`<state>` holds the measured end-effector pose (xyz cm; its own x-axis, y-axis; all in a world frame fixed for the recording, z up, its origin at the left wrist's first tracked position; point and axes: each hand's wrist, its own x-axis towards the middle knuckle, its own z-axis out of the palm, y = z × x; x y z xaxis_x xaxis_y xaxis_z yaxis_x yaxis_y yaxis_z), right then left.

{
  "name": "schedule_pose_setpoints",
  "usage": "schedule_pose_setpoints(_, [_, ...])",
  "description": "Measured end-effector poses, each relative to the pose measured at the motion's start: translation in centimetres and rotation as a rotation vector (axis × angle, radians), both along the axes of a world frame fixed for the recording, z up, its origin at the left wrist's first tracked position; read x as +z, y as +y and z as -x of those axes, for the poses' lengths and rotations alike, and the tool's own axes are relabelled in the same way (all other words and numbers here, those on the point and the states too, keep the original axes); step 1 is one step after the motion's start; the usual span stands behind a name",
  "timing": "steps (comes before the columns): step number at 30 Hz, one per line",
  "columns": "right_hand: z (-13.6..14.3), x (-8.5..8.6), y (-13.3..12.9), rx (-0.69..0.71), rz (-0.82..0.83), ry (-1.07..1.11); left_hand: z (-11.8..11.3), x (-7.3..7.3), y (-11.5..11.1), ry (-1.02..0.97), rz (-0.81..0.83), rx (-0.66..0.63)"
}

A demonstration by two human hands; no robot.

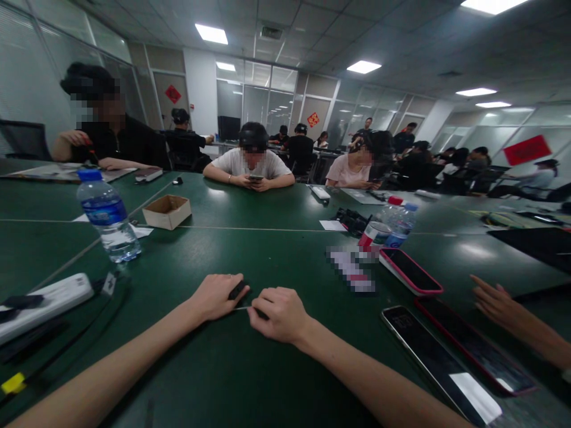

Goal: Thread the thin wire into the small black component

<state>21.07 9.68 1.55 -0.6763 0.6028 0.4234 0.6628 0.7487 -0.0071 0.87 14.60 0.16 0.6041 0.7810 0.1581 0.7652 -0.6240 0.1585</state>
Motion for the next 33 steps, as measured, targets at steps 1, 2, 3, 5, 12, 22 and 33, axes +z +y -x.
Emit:
schedule_pose_setpoints(1, [-0.04,0.02,0.08,-0.039,0.022,0.015,0.02,-0.07,0.00,-0.009,-0.005,0.000])
schedule_pose_setpoints(2, [-0.06,0.05,0.12,-0.071,0.046,0.025,0.05,-0.11,0.00,-0.021,-0.005,0.000])
schedule_pose_setpoints(3, [-0.06,0.11,0.14,-0.099,0.072,0.032,0.09,-0.13,0.00,-0.036,-0.001,-0.003])
schedule_pose_setpoints(5, [-0.02,0.26,0.13,-0.146,0.120,0.036,0.16,-0.09,-0.01,-0.066,0.015,-0.019])
schedule_pose_setpoints(12, [0.09,0.63,0.06,-0.232,0.173,0.020,0.24,0.09,0.03,-0.097,0.041,-0.063])
schedule_pose_setpoints(22, [0.19,0.81,-0.10,-0.285,0.187,0.010,0.32,-0.32,0.13,-0.137,0.080,-0.060])
schedule_pose_setpoints(33, [0.09,0.73,-0.44,-0.334,0.205,0.033,0.13,0.05,-0.23,-0.202,0.101,-0.118])
